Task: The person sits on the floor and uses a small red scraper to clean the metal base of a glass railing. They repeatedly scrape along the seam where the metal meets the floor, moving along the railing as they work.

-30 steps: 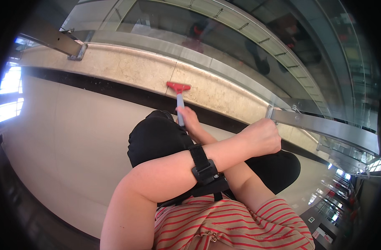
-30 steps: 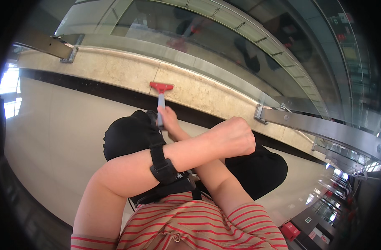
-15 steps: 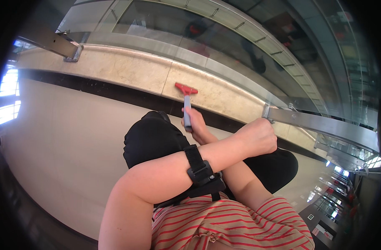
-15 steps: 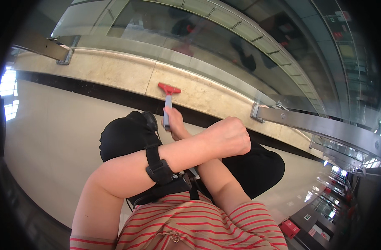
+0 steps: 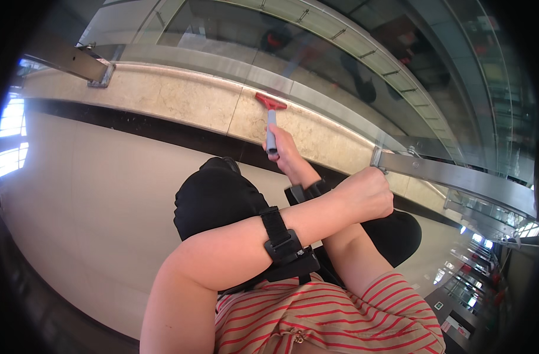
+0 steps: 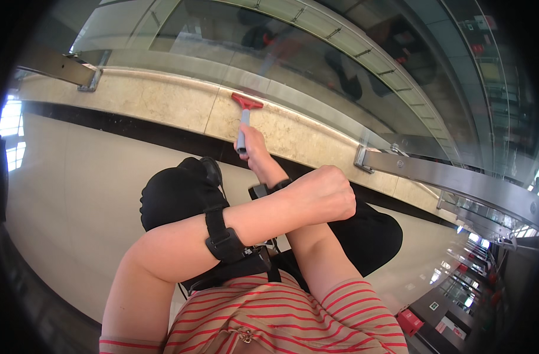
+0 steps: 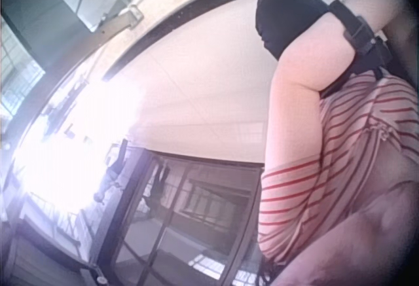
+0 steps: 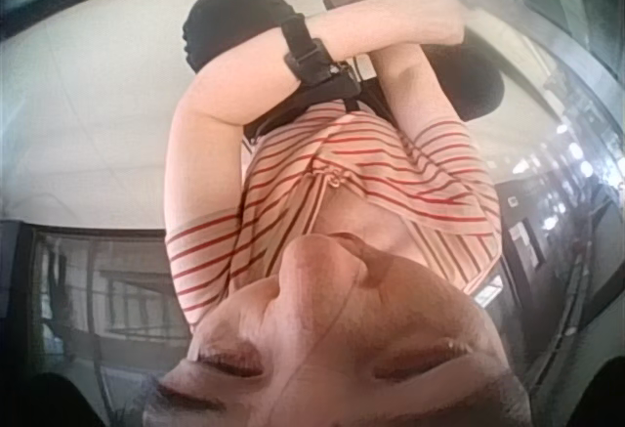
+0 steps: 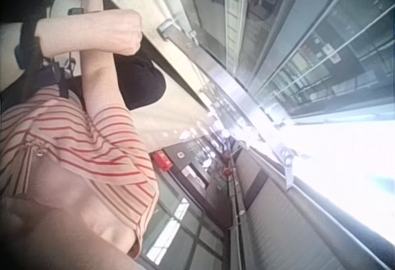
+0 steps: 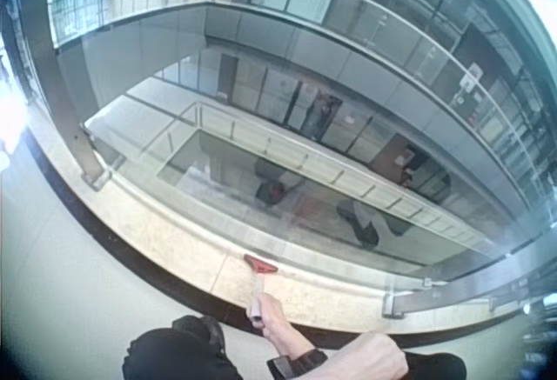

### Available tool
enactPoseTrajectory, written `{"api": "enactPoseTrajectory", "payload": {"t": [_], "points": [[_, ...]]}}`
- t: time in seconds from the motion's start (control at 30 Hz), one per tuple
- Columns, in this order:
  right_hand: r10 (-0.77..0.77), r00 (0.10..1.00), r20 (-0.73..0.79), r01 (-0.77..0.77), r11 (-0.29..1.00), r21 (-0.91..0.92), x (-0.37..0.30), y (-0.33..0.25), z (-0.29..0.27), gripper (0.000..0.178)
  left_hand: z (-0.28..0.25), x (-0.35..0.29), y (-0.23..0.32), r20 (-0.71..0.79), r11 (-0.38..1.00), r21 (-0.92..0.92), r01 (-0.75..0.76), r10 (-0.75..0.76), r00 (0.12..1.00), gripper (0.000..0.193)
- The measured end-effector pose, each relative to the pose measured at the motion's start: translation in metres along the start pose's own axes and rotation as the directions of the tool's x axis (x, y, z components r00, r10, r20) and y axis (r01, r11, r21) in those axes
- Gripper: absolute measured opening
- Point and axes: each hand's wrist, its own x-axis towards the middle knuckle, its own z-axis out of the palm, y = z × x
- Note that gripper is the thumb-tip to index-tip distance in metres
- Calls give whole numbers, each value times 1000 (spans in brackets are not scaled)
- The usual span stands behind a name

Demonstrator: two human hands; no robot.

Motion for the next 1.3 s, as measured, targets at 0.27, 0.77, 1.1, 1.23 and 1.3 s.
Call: {"api": "enactPoseTrajectory", "payload": {"t": [0.27,0.77,1.1,1.23,1.3], "points": [[15,999,51,-15,1000,-14,-27,20,-29,35,-8,-2,-2,49,999,8,49,-50,998,7],[-29,999,27,31,996,-82,-33,40,-60,38,-1,1,3,83,999,49,15,-20,996,9],[232,972,28,-228,917,327,-149,92,-68,28,12,-12,17,136,999,48,4,-10,991,8],[270,961,64,-273,881,385,-145,107,-73,26,17,-11,14,288,999,38,11,-21,957,6],[239,963,128,-271,873,407,-140,112,-81,25,20,-10,11,384,1000,26,-5,-6,923,5]]}}
